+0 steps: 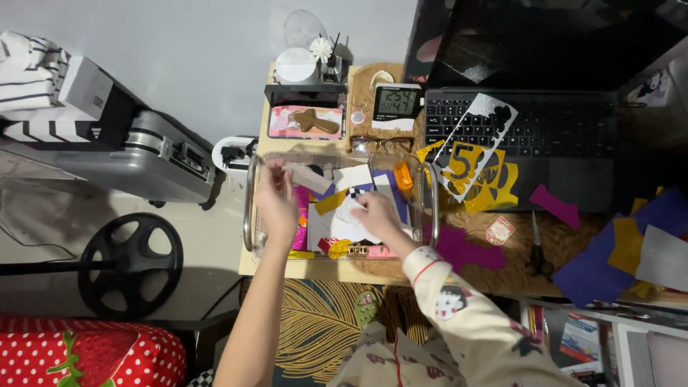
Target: Organizing and sorting various stickers, cutouts, and decorative craft supplies on a desk.
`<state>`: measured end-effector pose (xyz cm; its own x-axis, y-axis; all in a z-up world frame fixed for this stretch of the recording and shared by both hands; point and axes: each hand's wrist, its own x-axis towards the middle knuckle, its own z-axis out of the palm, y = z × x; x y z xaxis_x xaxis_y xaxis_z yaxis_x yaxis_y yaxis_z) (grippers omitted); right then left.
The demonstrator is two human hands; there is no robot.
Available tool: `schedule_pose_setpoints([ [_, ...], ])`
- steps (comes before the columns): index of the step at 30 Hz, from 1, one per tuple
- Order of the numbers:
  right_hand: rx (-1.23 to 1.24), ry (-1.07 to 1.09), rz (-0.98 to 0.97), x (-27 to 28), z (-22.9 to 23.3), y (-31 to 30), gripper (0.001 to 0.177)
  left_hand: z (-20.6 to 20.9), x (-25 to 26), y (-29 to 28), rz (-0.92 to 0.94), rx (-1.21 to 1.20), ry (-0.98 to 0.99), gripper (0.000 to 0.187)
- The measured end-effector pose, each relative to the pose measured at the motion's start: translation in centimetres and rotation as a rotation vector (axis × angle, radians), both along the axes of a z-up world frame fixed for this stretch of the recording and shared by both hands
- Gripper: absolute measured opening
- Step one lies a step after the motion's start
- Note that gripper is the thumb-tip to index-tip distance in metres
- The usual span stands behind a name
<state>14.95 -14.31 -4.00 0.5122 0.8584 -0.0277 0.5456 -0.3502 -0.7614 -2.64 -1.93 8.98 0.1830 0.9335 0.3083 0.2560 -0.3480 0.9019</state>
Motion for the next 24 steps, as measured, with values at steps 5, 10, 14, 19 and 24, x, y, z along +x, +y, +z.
schedule_pose_setpoints([
  [5, -0.041, -0.148, 0.020, -2.5, 0.3, 1.2, 0.038, -1.0, -1.2, -1.1, 0.043, -0.055, -0.008, 0.030],
  [10, -0.121, -0.176, 0.036, -2.2, 1.1, 1.5, 0.052, -1.1, -2.3, -2.4, 0.095, -0.157, -0.007, 0.030],
  [14, 0.015, 0.006, 0.008, -0.5, 0.0, 1.8, 0.032, -0.3, -2.6, -3.5, 0.050, -0.053, -0.104, 0.029],
  [19, 0.017, -0.071, 0.078, 0.5, 1.2, 2.3, 0.033, -0.8, -2.8, -4.5, 0.027, -0.020, -0.096, 0.025],
  [24, -0.326, -0.197, 0.203, -2.0, 2.1, 2.8, 0.043, -1.4, -3.2, -5.2, 0.067, -0.057, -0.009, 0.023],
])
